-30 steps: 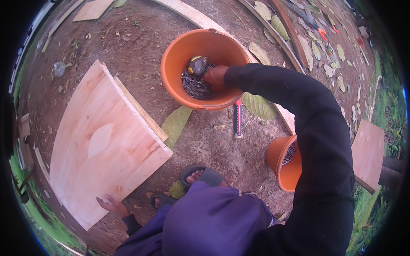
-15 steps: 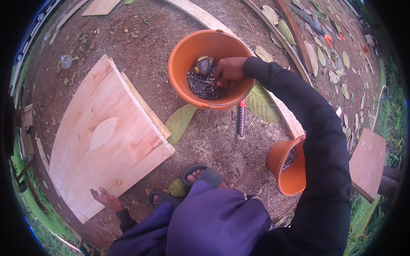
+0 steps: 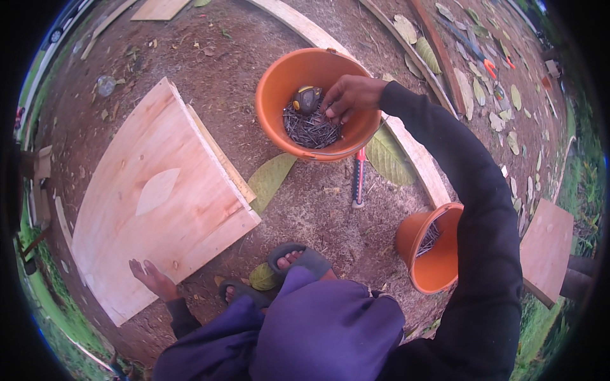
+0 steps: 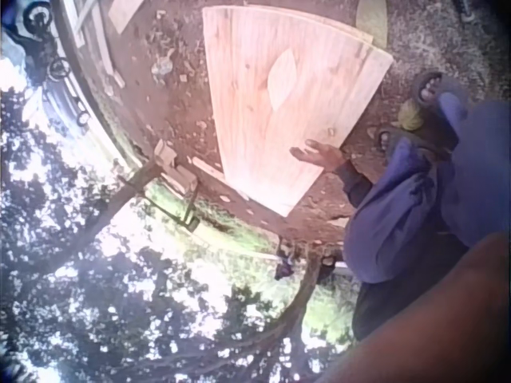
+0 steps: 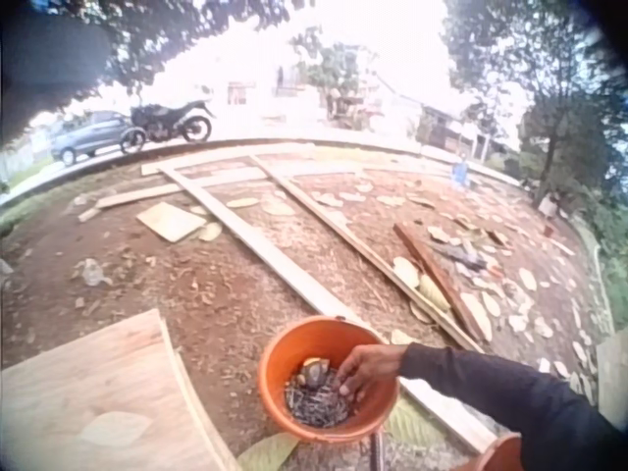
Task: The person assembles a wooden structure by positioning planks and hammering nails into place. They handle wooden boards, a hammer, and nails, repeatedly lifting and aligning pieces to form a frame.
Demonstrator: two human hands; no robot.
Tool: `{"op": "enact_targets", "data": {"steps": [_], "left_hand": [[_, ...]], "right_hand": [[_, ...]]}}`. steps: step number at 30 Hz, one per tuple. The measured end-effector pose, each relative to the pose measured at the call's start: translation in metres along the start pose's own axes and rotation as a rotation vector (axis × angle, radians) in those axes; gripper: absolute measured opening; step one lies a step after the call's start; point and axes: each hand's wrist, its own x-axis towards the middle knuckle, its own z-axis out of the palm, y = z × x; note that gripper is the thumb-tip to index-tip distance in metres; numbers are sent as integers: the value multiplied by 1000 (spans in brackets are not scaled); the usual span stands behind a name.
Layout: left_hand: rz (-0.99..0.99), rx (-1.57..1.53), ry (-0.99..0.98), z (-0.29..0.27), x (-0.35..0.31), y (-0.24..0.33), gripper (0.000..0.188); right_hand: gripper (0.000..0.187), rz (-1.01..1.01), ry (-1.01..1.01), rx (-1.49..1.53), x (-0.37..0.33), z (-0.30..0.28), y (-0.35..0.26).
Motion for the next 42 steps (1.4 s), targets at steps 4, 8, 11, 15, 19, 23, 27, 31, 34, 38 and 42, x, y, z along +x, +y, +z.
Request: {"op": "enact_targets", "data": {"steps": [4, 8, 11, 15, 19, 23, 27, 31, 34, 38, 42], "left_hand": [[17, -57, -18, 10, 5, 10, 68], [40, -111, -45, 21, 9, 23, 66], [69, -156, -58, 29, 12, 28, 66], [65, -225, -71, 42, 12, 42, 67], [53, -270, -102, 55, 6, 56, 70], [67, -296, -136, 65, 0, 67, 70], [86, -326, -174, 70, -3, 78, 68], [25, -556, -301, 81, -9, 118, 62], [-186, -802, -734, 92, -12, 164, 67], [-638, -1114, -1249, 120, -31, 200, 84], [-837, -1628, -1552, 136, -53, 170, 77]], "right_hand": [[22, -2, 51, 68, -6, 1, -2], [24, 32, 94, -118, -9, -2, -4], [27, 44, 133, -225, -12, -1, -9], [29, 40, 121, -175, -19, 1, -15], [27, 38, 100, -265, -23, 3, -19], [26, -18, 153, -241, -25, 4, -23], [25, -87, 232, -8, -26, 14, -32], [22, -148, 120, 243, -32, 57, -69], [20, -80, -140, 167, -35, 110, -107], [21, -32, -453, 61, -18, 173, -134], [25, 4, -503, -140, 3, 207, -150]]}}
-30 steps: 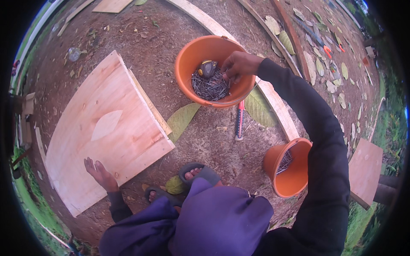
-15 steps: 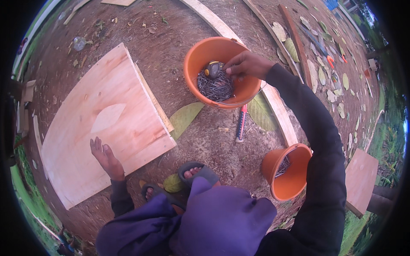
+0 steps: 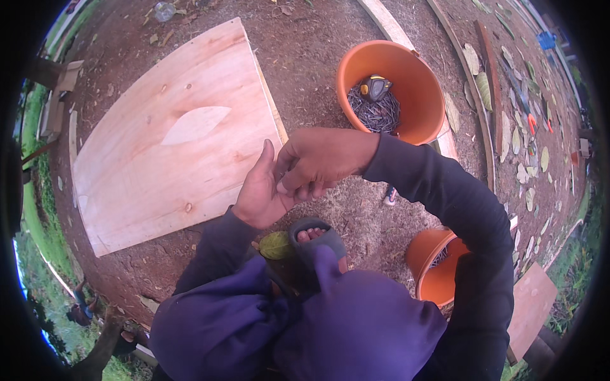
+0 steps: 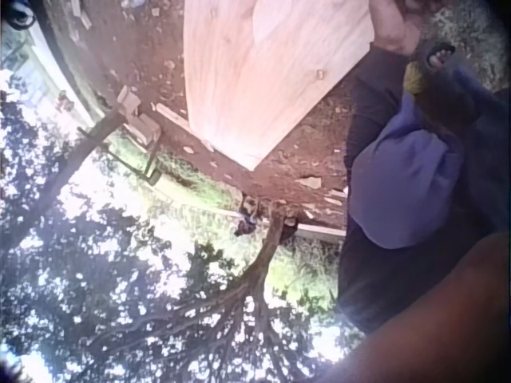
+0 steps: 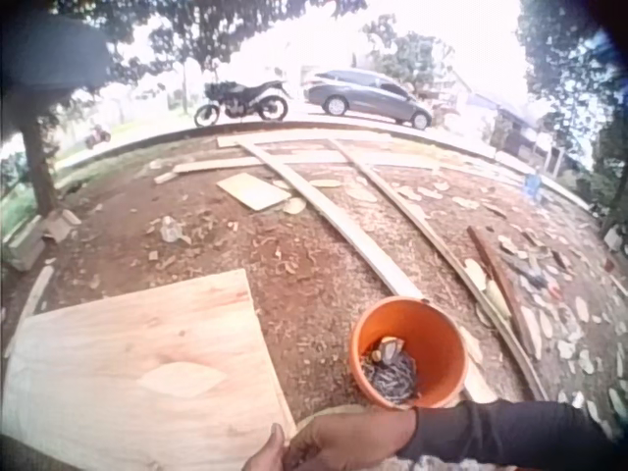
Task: The person assembles a wooden structure by positioning planks and hammering nails into place. They handle wooden boards, a hammer, and nails, repeatedly lifting and aligning pieces to form a frame.
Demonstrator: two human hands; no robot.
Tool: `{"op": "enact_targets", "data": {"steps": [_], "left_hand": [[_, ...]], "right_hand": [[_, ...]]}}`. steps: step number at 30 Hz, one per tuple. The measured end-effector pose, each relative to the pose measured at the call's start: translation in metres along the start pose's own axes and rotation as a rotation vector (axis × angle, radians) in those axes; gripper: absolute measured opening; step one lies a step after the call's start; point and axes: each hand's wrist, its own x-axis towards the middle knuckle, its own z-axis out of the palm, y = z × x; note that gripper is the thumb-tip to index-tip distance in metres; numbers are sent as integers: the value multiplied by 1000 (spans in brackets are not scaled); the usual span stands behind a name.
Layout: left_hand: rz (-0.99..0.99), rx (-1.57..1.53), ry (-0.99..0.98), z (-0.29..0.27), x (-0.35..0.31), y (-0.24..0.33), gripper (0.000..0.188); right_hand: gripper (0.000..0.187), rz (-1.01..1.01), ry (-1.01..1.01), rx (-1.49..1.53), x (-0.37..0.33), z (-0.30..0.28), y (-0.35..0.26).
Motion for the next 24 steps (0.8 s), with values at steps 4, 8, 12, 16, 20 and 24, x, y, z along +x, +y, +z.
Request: {"op": "enact_targets", "data": {"steps": [4, 8, 12, 16, 20, 24], "left_hand": [[-9, 48, 385, 44, 1, -1, 72], [0, -1, 283, 29, -7, -3, 64], [14, 10, 278, 35, -10, 0, 58], [1, -35, 377, 37, -11, 1, 57], [-23, -23, 358, 24, -17, 1, 58], [-74, 15, 334, 25, -13, 0, 55]], "right_hand": [[32, -30, 97, -8, -3, 0, 2], [37, -156, 202, -38, -7, -1, 15], [33, -175, 311, -44, -16, 6, 9], [28, -175, 453, 11, -37, 2, 3], [28, -218, 672, 121, -72, -23, 28], [32, -325, 1190, -10, -80, -37, 83]]}}
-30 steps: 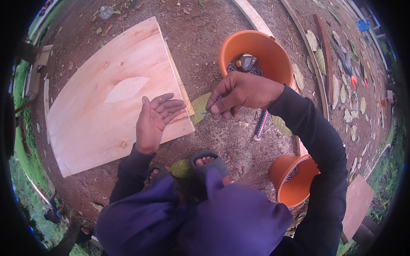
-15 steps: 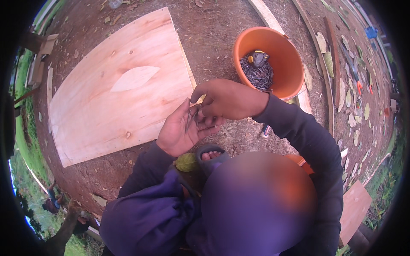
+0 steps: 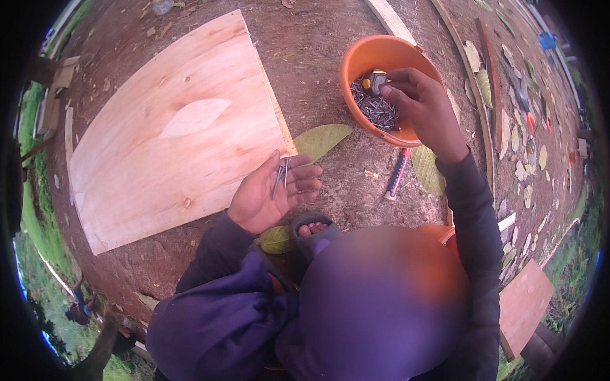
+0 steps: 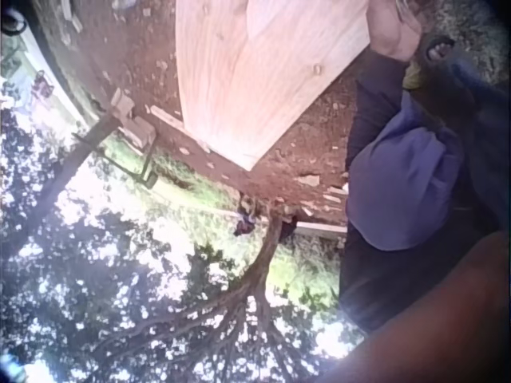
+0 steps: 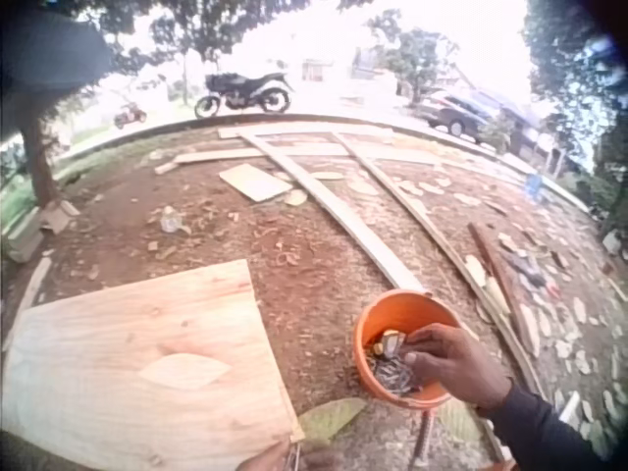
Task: The person assembles a wooden structure by positioning planks and hammering nails into place. They handle wooden boards, a hammer, and nails, repeatedly lifting and aligning pieces to form a frame.
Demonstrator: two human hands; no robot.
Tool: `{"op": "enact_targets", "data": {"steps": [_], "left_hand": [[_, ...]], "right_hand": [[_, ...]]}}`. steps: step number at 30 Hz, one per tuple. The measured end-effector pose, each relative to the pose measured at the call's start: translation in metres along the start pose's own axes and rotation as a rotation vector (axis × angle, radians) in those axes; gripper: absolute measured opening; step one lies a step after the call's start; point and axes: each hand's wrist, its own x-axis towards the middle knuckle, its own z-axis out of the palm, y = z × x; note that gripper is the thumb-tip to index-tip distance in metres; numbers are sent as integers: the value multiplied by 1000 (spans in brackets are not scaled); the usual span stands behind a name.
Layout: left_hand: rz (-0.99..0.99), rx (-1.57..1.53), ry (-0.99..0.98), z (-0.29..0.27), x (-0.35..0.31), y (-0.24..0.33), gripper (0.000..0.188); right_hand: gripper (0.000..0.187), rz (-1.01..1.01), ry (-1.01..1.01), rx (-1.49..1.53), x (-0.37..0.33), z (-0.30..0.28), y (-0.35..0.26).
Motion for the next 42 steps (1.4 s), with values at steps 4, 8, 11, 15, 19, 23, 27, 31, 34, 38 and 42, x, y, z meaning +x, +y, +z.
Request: {"op": "enact_targets", "data": {"steps": [4, 8, 11, 15, 19, 23, 27, 31, 34, 38, 42], "left_hand": [[-27, 192, 29, 1, 2, -8, 47], [-197, 400, -42, 4, 5, -19, 41], [-294, 469, -101, 7, 6, -22, 40], [-307, 421, -66, -4, 7, -31, 39], [-312, 465, 23, -10, 6, -38, 37], [-295, 493, 236, -20, 10, -52, 34], [-269, 480, 373, -17, 11, -64, 34], [-233, 602, 338, -35, 14, -79, 31], [-186, 734, 321, -41, 14, -82, 30], [-166, 938, 280, -25, 11, -63, 29], [184, 1424, 362, -27, 6, -55, 27]], "right_hand": [[37, -211, 64, -435, -25, 17, 6], [31, -259, -446, -140, -64, 59, 12], [25, -233, -589, -77, -83, 73, 23], [20, -187, -545, -88, -89, 74, 30], [18, -217, -463, -114, -97, 83, 36], [22, -79, -466, -148, -113, 91, 48], [32, 135, -512, -55, -132, 108, 46], [31, 4, -422, -159, -144, 124, 58], [27, 14, -329, -147, -150, 131, 65], [21, 161, -251, -71, -152, 131, 65], [22, 302, -169, 16, -148, 123, 58]]}}
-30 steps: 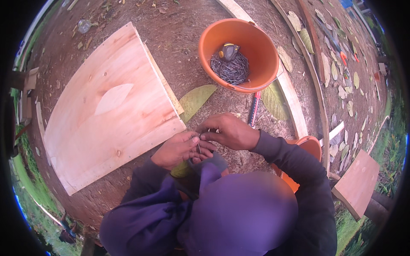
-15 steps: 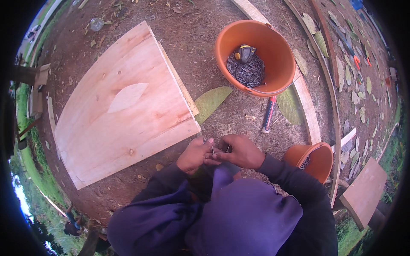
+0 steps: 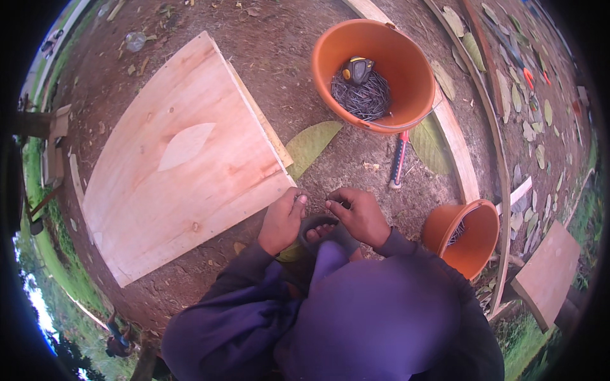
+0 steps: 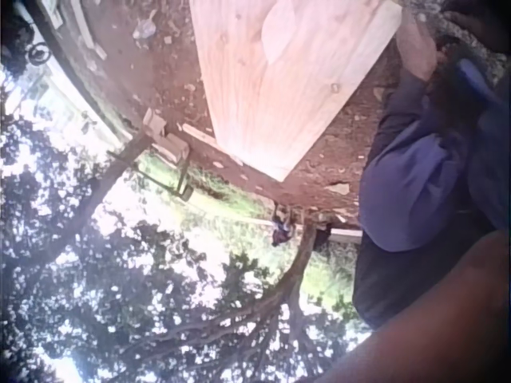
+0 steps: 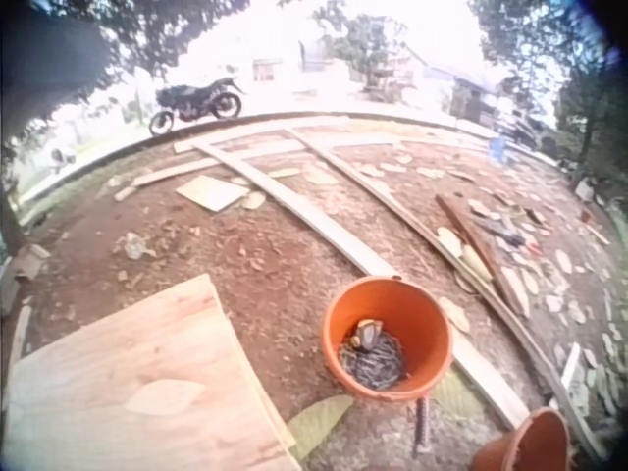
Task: The person assembles a wooden structure by positioning planks and hammering nails into place. They handle wooden boards, a hammer, and nails, repeatedly lifting and aligning pieces to form a frame.
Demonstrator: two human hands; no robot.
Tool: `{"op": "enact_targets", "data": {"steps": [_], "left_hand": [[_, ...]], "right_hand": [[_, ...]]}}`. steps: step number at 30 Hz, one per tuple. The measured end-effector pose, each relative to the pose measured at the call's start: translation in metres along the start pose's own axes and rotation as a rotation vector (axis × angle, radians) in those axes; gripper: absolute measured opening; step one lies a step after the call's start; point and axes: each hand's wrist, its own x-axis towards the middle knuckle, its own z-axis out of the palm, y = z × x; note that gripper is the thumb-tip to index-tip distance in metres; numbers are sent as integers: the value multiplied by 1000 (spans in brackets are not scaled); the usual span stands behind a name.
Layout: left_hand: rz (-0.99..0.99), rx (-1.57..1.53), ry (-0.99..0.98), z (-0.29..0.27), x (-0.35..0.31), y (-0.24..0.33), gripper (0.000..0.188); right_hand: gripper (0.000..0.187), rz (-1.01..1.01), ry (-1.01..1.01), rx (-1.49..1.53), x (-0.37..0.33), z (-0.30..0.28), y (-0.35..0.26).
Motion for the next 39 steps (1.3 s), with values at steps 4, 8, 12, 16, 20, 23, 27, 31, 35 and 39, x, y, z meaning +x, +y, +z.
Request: {"op": "enact_targets", "data": {"steps": [4, 8, 12, 16, 20, 23, 27, 31, 35, 39], "left_hand": [[94, -33, 57, 4, 1, -8, 25], [-123, -289, -75, 3, 1, -5, 22], [-88, -422, -28, 10, 0, 2, 21], [-158, -479, -101, 5, -1, 18, 17], [-186, -522, -166, 7, 0, 11, 14], [-121, -521, -164, 9, 3, 6, 13], [-66, -324, -33, -2, 12, -5, 16], [130, -290, 408, -47, 35, -9, 13], [142, -37, 456, -82, 59, -23, 12], [225, 43, 470, -100, 71, -21, 15]], "right_hand": [[24, 73, 5, 101, 2, -1, 0], [25, 64, 32, 138, 1, 2, 1], [23, -61, 91, 129, 0, 9, 13], [26, -29, 40, 152, -3, 8, 3], [30, -28, 41, 181, -5, 12, 7], [27, -58, 27, 203, -2, 12, 11], [40, -116, 98, -115, 14, -15, 17], [55, 68, 756, -573, 45, -50, 101], [49, 169, 813, -584, 56, -66, 134], [38, 253, 732, -549, 62, -67, 157]]}}
